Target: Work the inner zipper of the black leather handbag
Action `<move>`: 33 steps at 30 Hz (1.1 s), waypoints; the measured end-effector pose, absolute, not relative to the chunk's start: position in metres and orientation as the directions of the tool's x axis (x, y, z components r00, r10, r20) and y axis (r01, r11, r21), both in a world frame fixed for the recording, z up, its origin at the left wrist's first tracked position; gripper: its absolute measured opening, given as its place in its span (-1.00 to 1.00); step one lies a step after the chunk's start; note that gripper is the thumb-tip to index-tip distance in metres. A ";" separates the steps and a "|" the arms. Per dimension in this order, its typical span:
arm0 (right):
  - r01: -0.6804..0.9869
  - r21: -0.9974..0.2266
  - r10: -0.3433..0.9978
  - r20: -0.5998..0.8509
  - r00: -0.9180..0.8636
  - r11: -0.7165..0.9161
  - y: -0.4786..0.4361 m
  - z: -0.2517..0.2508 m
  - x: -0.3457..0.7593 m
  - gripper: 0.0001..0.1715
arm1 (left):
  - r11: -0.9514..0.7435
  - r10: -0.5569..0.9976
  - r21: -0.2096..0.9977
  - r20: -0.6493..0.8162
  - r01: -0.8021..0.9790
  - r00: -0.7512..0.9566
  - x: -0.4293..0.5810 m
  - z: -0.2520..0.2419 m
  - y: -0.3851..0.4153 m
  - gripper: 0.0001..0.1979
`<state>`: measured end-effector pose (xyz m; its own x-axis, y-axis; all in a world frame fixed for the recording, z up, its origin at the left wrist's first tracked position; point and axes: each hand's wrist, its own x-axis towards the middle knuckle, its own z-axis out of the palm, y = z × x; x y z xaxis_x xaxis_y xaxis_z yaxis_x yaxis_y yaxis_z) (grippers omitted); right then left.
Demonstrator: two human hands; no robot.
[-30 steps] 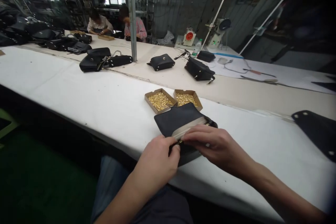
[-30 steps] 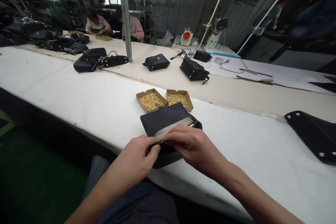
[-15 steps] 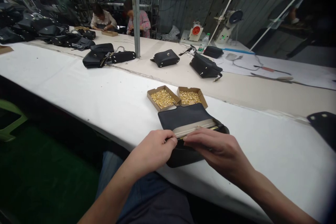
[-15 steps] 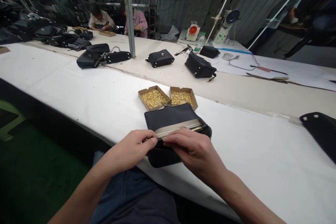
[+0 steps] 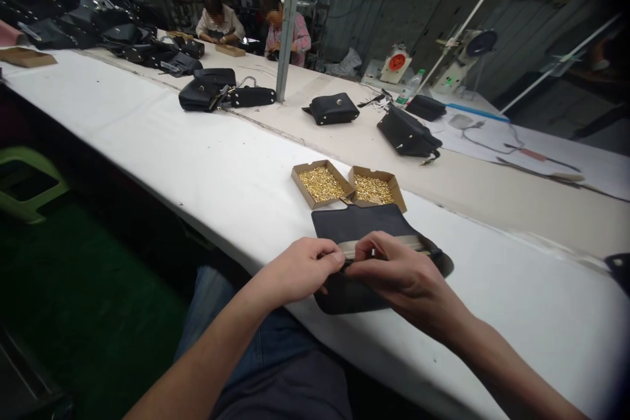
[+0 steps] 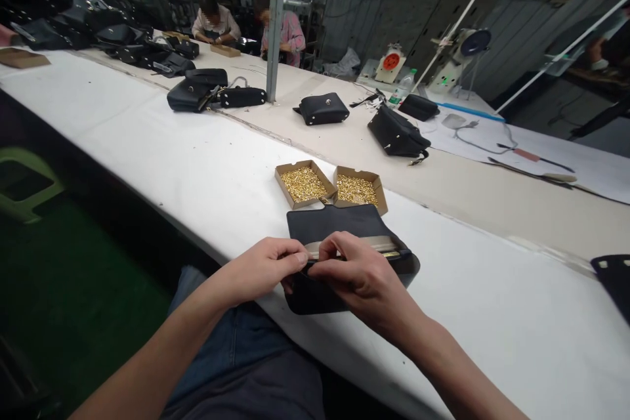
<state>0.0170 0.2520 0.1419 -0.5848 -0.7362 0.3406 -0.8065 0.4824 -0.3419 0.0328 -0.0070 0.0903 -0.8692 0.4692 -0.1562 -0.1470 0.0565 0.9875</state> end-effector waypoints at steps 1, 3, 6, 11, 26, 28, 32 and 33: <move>-0.816 -0.317 -0.727 0.374 -0.576 0.483 0.251 0.140 0.018 -0.60 | 0.054 0.462 0.988 -0.152 -0.144 -0.874 0.033 0.089 -0.008 -0.60; -0.834 -0.270 -0.715 0.431 -0.551 0.481 0.250 0.136 0.019 -0.60 | 0.052 0.452 0.989 -0.149 -0.141 -0.879 0.033 0.088 -0.010 -0.60; -0.847 -0.231 -0.726 0.439 -0.529 0.478 0.250 0.131 0.020 -0.60 | 0.049 0.460 0.988 -0.155 -0.149 -0.874 0.031 0.087 -0.010 -0.62; -0.848 -0.196 -0.725 0.447 -0.524 0.492 0.250 0.129 0.021 -0.64 | 0.045 0.455 0.986 -0.162 -0.158 -0.876 0.029 0.087 -0.010 -0.64; -0.831 -0.167 -0.695 0.475 -0.540 0.531 0.236 0.133 0.024 -0.71 | 0.038 0.438 0.988 -0.152 -0.151 -0.886 0.027 0.084 -0.010 -0.64; -0.827 -0.185 -0.692 0.469 -0.549 0.531 0.234 0.134 0.024 -0.72 | 0.023 0.445 0.989 -0.143 -0.148 -0.884 0.028 0.084 -0.011 -0.64; -0.806 -0.236 -0.668 0.459 -0.585 0.543 0.234 0.135 0.025 -0.83 | -0.016 0.456 0.989 -0.126 -0.149 -0.881 0.030 0.081 -0.012 -0.62; -0.805 -0.244 -0.671 0.452 -0.588 0.541 0.234 0.136 0.025 -0.83 | -0.024 0.458 0.989 -0.122 -0.149 -0.880 0.030 0.081 -0.012 -0.61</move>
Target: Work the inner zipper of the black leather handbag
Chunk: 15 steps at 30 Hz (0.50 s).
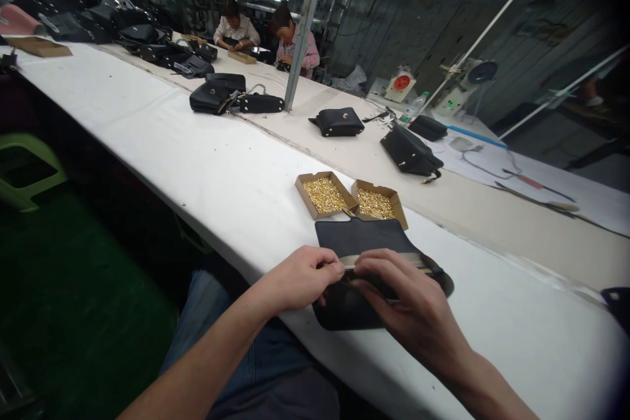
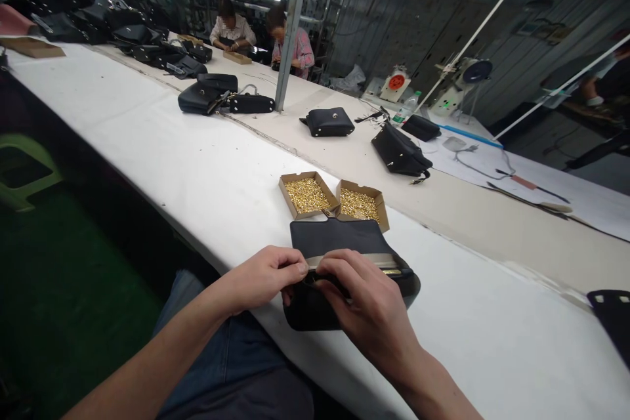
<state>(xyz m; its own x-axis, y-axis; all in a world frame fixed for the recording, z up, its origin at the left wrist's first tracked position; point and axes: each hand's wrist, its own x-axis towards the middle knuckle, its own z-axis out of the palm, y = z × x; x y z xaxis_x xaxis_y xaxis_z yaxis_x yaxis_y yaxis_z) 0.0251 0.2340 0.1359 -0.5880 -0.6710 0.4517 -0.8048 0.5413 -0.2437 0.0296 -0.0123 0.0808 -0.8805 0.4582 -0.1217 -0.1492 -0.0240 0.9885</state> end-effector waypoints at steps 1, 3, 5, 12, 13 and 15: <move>-0.810 -0.245 -0.680 0.445 -0.583 0.533 0.234 0.137 0.025 -0.81 | -0.030 0.460 0.989 -0.117 -0.148 -0.880 0.030 0.080 -0.012 -0.60; -0.828 -0.234 -0.709 0.430 -0.558 0.510 0.234 0.139 0.024 -0.75 | -0.038 0.464 0.989 -0.107 -0.140 -0.880 0.030 0.079 -0.012 -0.59; -0.834 -0.230 -0.728 0.409 -0.550 0.501 0.233 0.142 0.023 -0.72 | -0.045 0.467 0.990 -0.095 -0.131 -0.879 0.030 0.078 -0.012 -0.59; -0.834 -0.224 -0.773 0.313 -0.552 0.505 0.235 0.149 0.022 -0.63 | -0.096 0.479 0.986 -0.073 -0.135 -0.875 0.035 0.074 -0.013 -0.56; -0.842 -0.192 -0.788 0.296 -0.540 0.504 0.236 0.150 0.023 -0.59 | -0.109 0.477 0.984 -0.073 -0.141 -0.876 0.035 0.074 -0.013 -0.56; -0.863 -0.114 -0.818 0.277 -0.504 0.493 0.238 0.153 0.023 -0.52 | -0.141 0.475 0.977 -0.074 -0.159 -0.877 0.036 0.072 -0.012 -0.58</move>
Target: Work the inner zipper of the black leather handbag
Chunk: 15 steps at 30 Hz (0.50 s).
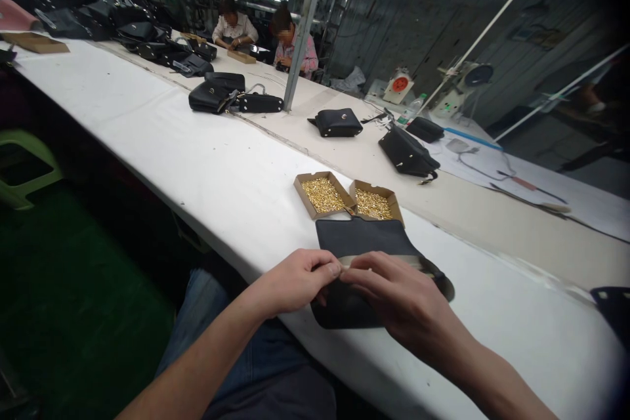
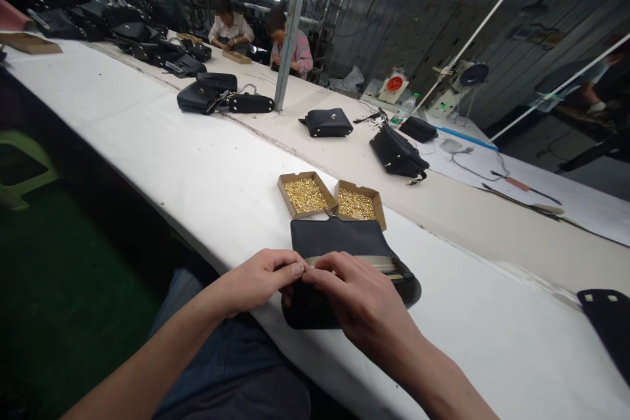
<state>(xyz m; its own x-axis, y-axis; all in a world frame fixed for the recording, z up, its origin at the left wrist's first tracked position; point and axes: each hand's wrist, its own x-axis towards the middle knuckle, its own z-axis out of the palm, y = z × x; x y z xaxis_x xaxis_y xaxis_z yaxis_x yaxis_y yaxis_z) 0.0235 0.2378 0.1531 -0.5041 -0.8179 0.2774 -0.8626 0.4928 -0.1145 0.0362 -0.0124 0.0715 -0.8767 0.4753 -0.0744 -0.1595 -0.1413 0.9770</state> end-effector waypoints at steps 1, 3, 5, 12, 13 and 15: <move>-0.871 -0.072 -0.831 0.271 -0.486 0.486 0.238 0.155 0.024 -0.49 | -0.157 0.476 0.973 -0.075 -0.169 -0.876 0.036 0.070 -0.012 -0.59; -0.883 0.016 -0.857 0.249 -0.451 0.469 0.239 0.160 0.023 -0.42 | -0.182 0.475 0.966 -0.075 -0.182 -0.877 0.036 0.066 -0.011 -0.59; -0.895 0.081 -0.889 0.189 -0.417 0.438 0.239 0.164 0.021 -0.35 | -0.193 0.471 0.965 -0.071 -0.181 -0.879 0.036 0.063 -0.010 -0.59; -0.909 0.100 -0.913 -0.010 -0.408 0.405 0.234 0.170 0.006 -0.31 | -0.183 0.467 0.975 -0.030 -0.129 -0.884 0.040 0.064 -0.017 -0.64; -0.903 0.091 -0.904 -0.033 -0.425 0.421 0.233 0.171 0.004 -0.29 | -0.182 0.461 0.976 -0.023 -0.120 -0.887 0.041 0.065 -0.018 -0.62; -0.877 0.104 -0.872 -0.102 -0.478 0.469 0.229 0.173 0.003 -0.27 | -0.180 0.441 0.979 -0.006 -0.095 -0.898 0.044 0.066 -0.018 -0.61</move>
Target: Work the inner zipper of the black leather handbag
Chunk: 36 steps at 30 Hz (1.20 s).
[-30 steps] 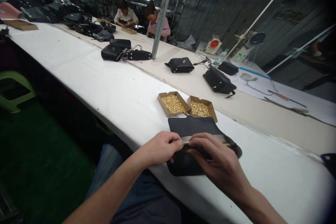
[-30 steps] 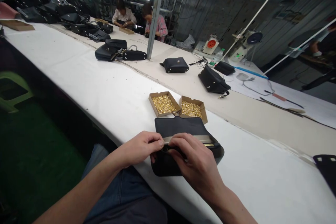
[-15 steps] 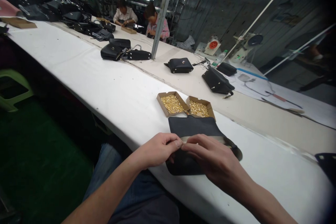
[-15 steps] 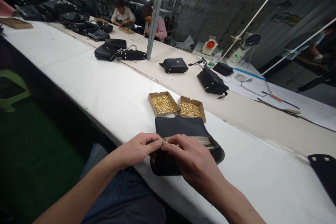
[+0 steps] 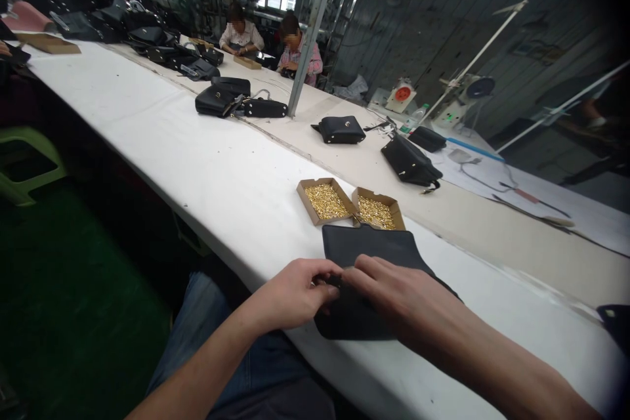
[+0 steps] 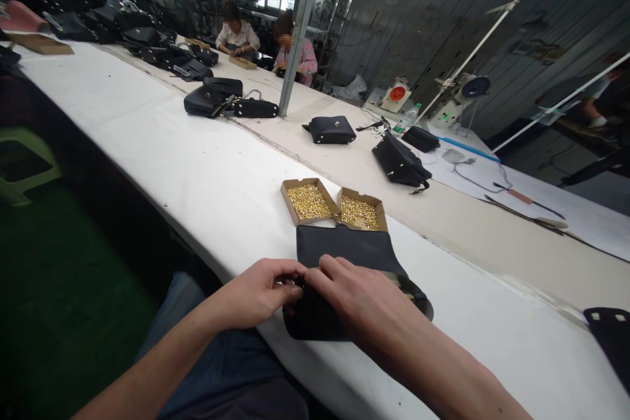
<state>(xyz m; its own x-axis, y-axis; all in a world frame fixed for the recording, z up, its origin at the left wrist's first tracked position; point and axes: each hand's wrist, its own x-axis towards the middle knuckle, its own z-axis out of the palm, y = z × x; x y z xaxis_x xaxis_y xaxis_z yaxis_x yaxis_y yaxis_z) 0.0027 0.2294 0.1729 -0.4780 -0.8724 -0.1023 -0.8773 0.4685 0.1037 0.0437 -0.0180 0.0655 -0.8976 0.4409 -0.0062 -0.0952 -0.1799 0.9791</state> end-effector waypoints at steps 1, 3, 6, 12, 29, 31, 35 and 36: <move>-0.861 0.111 -0.849 -0.147 -0.507 0.496 0.228 0.174 0.002 -0.30 | -0.183 0.430 0.979 0.000 -0.087 -0.903 0.045 0.065 -0.017 -0.60; -0.831 0.115 -0.795 -0.244 -0.555 0.544 0.227 0.176 0.000 -0.42 | -0.196 0.418 0.977 0.002 -0.089 -0.908 0.047 0.063 -0.015 -0.59; -0.784 0.054 -0.717 -0.367 -0.592 0.619 0.229 0.178 -0.003 -0.57 | -0.209 0.410 0.974 0.002 -0.092 -0.912 0.048 0.057 -0.012 -0.55; -0.754 0.004 -0.682 -0.421 -0.597 0.657 0.233 0.175 -0.003 -0.49 | -0.231 0.360 0.970 0.014 -0.074 -0.933 0.046 0.045 -0.007 -0.55; -0.857 0.203 -0.856 -0.124 -0.502 0.473 0.256 0.160 0.002 -0.50 | -0.038 0.345 0.986 0.167 0.164 -0.923 0.045 0.067 -0.018 -0.55; -0.811 0.199 -0.788 -0.200 -0.583 0.550 0.258 0.168 0.007 -0.45 | -0.009 0.354 0.982 0.181 0.190 -0.918 0.048 0.068 -0.019 -0.52; -0.793 0.118 -0.765 -0.212 -0.608 0.597 0.255 0.174 0.015 -0.44 | -0.013 0.373 0.974 0.214 0.225 -0.903 0.051 0.063 -0.019 -0.51; -0.815 0.088 -0.798 -0.169 -0.578 0.572 0.253 0.174 0.017 -0.39 | -0.011 0.367 0.973 0.217 0.229 -0.905 0.051 0.062 -0.019 -0.50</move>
